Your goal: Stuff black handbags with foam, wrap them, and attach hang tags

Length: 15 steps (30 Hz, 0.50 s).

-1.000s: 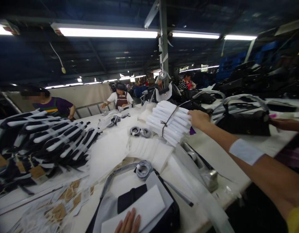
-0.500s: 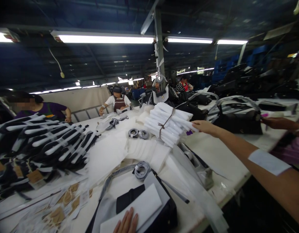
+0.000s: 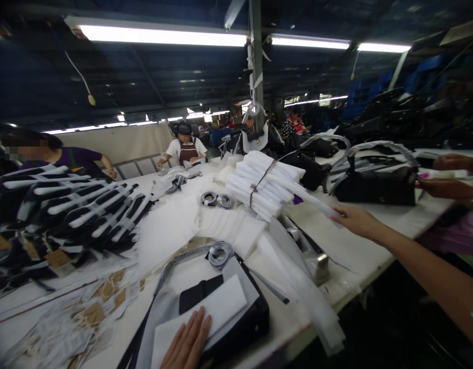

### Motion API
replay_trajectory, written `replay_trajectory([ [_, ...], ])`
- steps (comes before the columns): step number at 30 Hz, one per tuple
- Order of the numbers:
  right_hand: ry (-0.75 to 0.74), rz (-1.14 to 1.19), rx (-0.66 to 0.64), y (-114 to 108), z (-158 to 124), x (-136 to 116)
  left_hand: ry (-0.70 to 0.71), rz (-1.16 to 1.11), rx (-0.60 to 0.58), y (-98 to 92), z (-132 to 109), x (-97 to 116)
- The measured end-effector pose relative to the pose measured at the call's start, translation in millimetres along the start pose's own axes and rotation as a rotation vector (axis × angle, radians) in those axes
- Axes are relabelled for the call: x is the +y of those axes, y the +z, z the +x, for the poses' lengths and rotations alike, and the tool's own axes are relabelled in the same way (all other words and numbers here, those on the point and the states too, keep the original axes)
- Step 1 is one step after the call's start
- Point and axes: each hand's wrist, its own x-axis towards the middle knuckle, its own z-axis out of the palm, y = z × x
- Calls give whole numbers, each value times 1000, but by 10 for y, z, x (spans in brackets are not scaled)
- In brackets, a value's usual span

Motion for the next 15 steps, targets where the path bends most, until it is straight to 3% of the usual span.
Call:
replay_trajectory([
  [3, -27, 251, -82, 108, -364, 54, 30, -15, -144, -191, 55, 1],
  [6, -64, 421, -46, 187, -786, -98, -23, -86, -290, -377, 158, 7],
  [8, -225, 399, -24, 231, -1073, -321, -43, -174, -375, -473, 245, -25],
  [12, -695, 326, -76, 404, -1580, -901, -73, -406, -600, -628, 454, -192],
  [15, -890, 217, -8, 649, -1845, -1266, -96, -532, -721, -730, 604, -325],
])
